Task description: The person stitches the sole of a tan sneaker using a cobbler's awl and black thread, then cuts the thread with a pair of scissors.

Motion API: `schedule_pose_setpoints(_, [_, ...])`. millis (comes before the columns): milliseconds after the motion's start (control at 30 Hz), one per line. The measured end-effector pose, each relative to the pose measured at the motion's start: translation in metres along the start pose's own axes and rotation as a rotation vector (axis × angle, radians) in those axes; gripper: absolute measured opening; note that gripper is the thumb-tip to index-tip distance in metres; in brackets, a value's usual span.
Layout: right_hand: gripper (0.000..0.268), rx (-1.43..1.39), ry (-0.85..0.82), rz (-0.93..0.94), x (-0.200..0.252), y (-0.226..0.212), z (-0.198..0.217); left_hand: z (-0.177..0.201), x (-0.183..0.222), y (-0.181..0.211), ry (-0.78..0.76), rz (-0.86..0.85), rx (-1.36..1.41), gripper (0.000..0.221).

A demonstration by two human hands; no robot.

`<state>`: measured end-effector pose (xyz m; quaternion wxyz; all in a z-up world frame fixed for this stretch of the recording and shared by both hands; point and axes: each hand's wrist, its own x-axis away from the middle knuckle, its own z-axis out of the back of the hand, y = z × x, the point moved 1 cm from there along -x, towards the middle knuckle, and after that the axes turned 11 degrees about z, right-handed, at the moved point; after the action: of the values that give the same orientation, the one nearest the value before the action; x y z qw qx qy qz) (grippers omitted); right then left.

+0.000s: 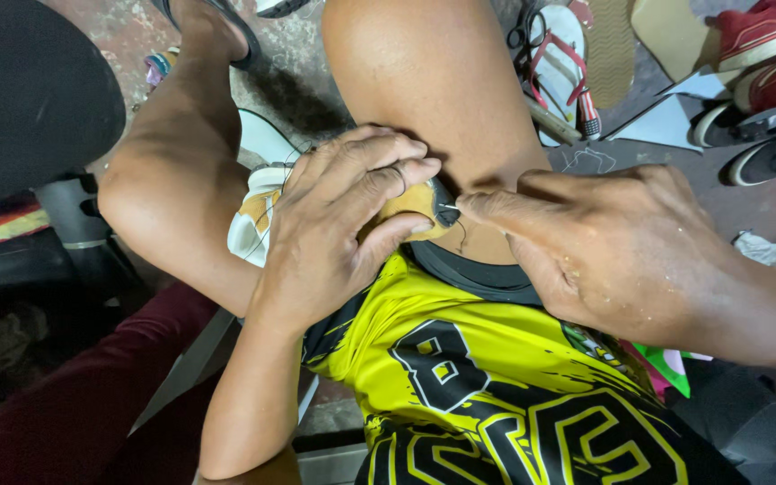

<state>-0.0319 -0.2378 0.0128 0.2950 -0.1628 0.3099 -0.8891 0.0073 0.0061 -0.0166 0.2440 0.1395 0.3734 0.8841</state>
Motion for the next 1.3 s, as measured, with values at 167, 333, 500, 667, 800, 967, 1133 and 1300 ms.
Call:
schedule_pose_setpoints(167, [0.043,0.117,-0.094,0.038,-0.003,-0.003,0.009,-0.009,0.004,0.002,0.059,-0.013,-0.06,0.046])
schedule_pose_setpoints(333, [0.04,0.116,-0.157,0.028,-0.015,-0.008,0.016,-0.018,0.007,0.0,0.122,-0.034,-0.135,0.042])
schedule_pose_setpoints(500, [0.037,0.088,-0.223,0.038,-0.028,-0.009,0.021,-0.025,0.01,-0.003,0.154,-0.047,-0.157,0.042])
schedule_pose_setpoints(667, [0.037,0.098,-0.289,0.006,-0.037,-0.006,0.017,-0.029,0.01,-0.009,0.16,-0.063,-0.169,0.041])
schedule_pose_setpoints(800, [0.032,0.098,-0.237,0.095,-0.04,-0.001,0.013,-0.032,0.01,-0.013,0.17,-0.065,-0.192,0.041])
schedule_pose_setpoints(967, [0.028,0.22,-0.471,0.029,-0.05,0.006,0.0,-0.03,-0.003,-0.012,0.135,-0.076,-0.128,0.043])
schedule_pose_setpoints(1133, [0.032,0.255,-0.399,0.013,-0.026,-0.012,0.024,0.011,0.022,-0.014,0.157,-0.064,0.179,0.05])
schedule_pose_setpoints(1300, [0.049,0.153,-0.282,0.026,-0.013,-0.016,0.027,-0.006,0.051,0.009,0.45,0.166,0.079,0.025])
